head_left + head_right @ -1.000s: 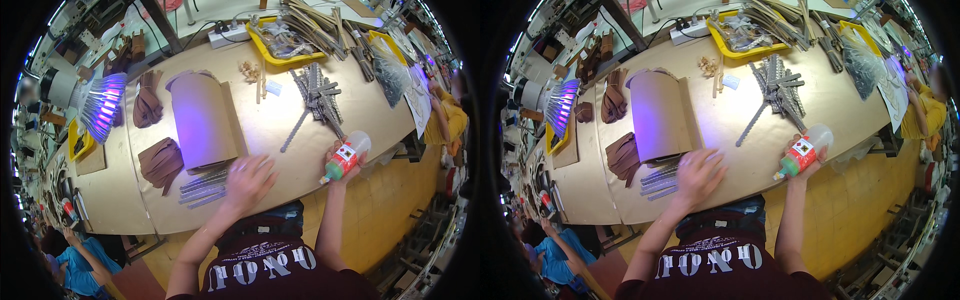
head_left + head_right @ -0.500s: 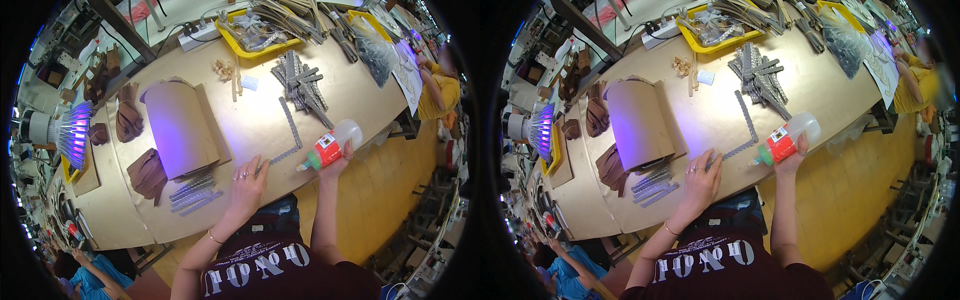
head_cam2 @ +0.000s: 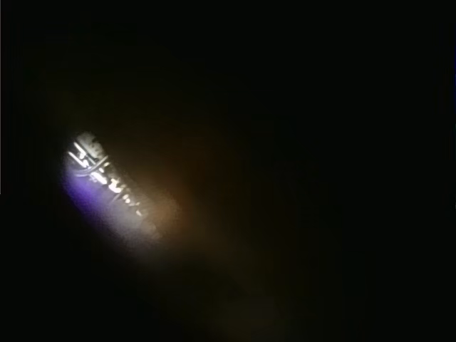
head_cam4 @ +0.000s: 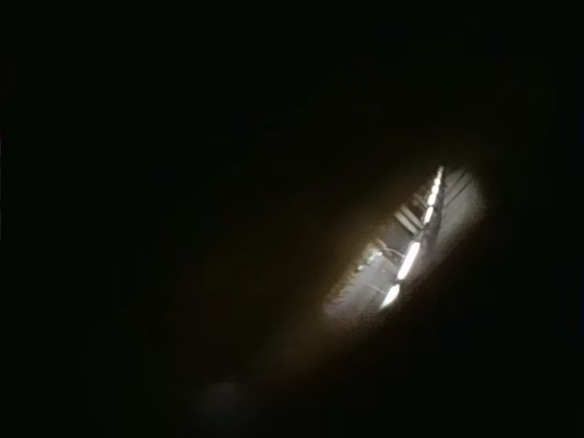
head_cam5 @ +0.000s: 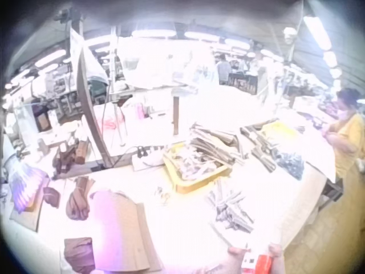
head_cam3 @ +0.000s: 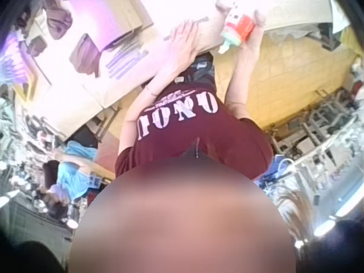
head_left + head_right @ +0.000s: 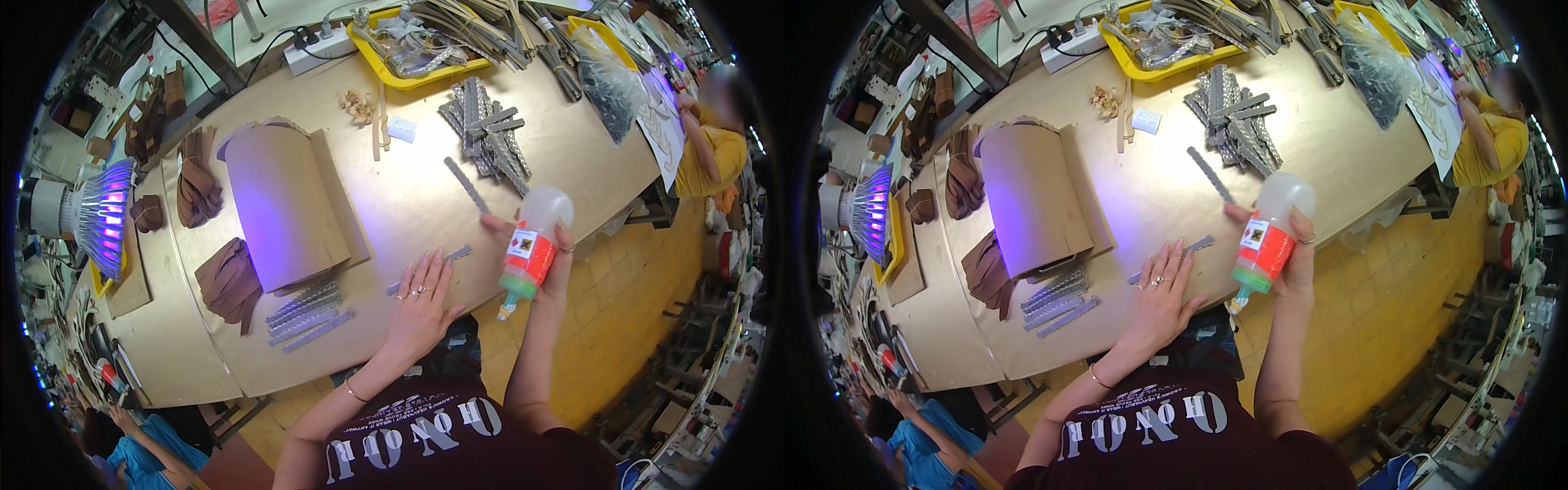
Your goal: The person picks up silver decorative strips from a table, applies glue from a bottle along their length, and places them in a neat stack. The person repeats this process for multiple strips.
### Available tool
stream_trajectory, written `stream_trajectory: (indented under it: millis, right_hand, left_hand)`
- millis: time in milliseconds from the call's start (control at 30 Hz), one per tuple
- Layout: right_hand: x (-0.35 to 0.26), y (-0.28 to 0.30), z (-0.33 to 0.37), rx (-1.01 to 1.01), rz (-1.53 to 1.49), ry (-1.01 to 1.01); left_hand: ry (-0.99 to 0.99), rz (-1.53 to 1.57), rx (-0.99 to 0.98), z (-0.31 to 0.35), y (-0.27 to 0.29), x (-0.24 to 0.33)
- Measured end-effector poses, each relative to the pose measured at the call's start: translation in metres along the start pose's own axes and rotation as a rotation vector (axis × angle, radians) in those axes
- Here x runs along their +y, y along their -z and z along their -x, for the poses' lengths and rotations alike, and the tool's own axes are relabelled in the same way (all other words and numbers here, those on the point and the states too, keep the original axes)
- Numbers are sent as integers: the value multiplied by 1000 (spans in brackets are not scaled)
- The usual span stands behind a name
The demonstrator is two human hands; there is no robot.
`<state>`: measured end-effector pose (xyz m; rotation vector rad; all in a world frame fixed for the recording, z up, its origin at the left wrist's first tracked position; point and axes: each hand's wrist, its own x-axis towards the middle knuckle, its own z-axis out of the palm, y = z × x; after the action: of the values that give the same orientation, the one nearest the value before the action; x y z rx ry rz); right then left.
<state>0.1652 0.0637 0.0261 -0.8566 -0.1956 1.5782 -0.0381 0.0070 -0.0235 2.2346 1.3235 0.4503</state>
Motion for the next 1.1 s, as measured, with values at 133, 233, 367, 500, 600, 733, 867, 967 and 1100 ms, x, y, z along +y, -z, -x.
stream_trajectory:
  millis: [133,233,367,500,600,733,867,967,1100]
  right_hand:
    - [-6,16,1,-56,315,274]
    - [14,13,-4,164,472,658]
    - [29,2,-6,229,779,1005]
    - [33,-1,-5,192,1001,998]
    - [35,2,-8,193,1159,1013]
    - [41,3,-11,233,1177,1008]
    - [47,-5,-7,268,1167,1136]
    - [60,-13,1,171,1207,1112]
    - [91,-20,14,31,1181,988]
  left_hand:
    - [-11,-38,26,3,0,1]
    - [-4,-108,62,13,1,5]
    - [157,-147,95,47,5,8]
    - [255,-189,142,70,11,-8]
    - [294,-172,117,75,12,-14]
    - [289,-235,81,73,11,-14]
    - [273,-277,93,72,9,-15]
    - [257,-317,100,73,7,-16]
    - [257,-341,110,73,5,-16]
